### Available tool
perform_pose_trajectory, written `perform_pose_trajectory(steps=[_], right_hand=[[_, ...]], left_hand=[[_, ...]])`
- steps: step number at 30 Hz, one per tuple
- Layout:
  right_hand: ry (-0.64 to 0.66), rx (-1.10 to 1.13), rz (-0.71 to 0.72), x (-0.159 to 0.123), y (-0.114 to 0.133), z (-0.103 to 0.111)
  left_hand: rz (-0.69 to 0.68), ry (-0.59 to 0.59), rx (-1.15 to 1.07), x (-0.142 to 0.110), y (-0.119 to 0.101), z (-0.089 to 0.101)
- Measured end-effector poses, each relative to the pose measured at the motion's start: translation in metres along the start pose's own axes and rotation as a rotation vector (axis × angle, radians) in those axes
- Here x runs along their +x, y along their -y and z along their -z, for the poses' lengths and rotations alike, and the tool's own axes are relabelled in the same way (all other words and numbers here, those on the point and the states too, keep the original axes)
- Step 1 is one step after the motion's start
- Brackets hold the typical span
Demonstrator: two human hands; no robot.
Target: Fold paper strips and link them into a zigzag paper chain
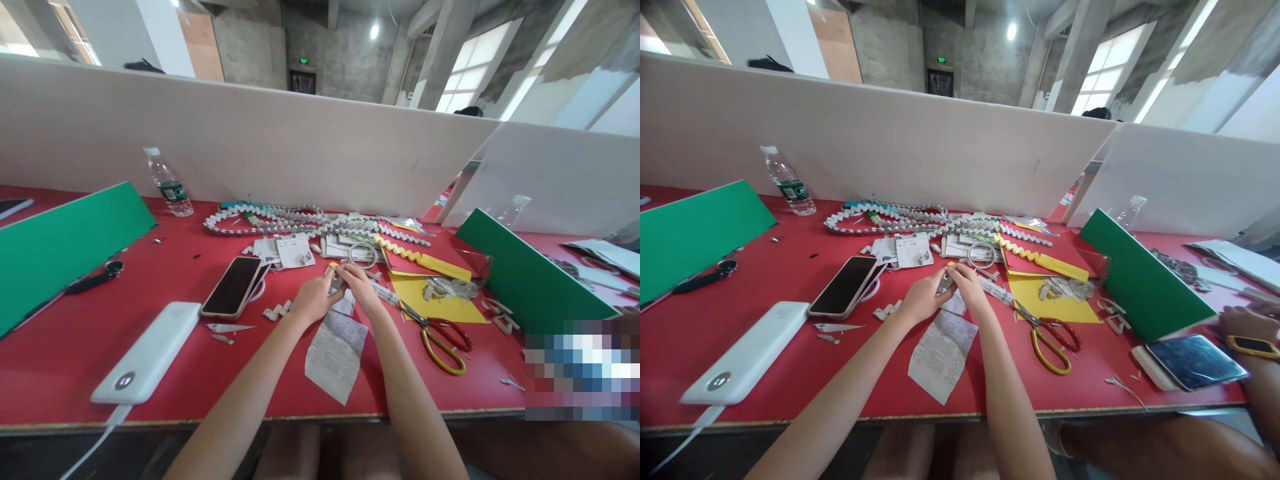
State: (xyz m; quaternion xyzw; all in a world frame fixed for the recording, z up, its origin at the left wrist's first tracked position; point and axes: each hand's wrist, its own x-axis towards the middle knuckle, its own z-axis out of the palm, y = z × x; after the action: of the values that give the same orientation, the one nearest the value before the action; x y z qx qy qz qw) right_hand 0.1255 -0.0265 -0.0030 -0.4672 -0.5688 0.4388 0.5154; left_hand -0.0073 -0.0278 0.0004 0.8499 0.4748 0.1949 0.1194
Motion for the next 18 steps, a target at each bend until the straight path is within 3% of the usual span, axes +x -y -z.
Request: perform_pose_trajectory(steps=[6, 18], right_hand=[[0.036, -0.056, 0.076, -0.0005, 0.0026, -0.0017], [-0.048, -0.257, 0.166, -0.0021, 0.0019, -0.0049]], left_hand=[[0.029, 0.058, -0.069, 0.0003, -0.0022, -0.0006], [0.027, 0.047, -0.226, 0.0000, -0.0057, 0.0012]])
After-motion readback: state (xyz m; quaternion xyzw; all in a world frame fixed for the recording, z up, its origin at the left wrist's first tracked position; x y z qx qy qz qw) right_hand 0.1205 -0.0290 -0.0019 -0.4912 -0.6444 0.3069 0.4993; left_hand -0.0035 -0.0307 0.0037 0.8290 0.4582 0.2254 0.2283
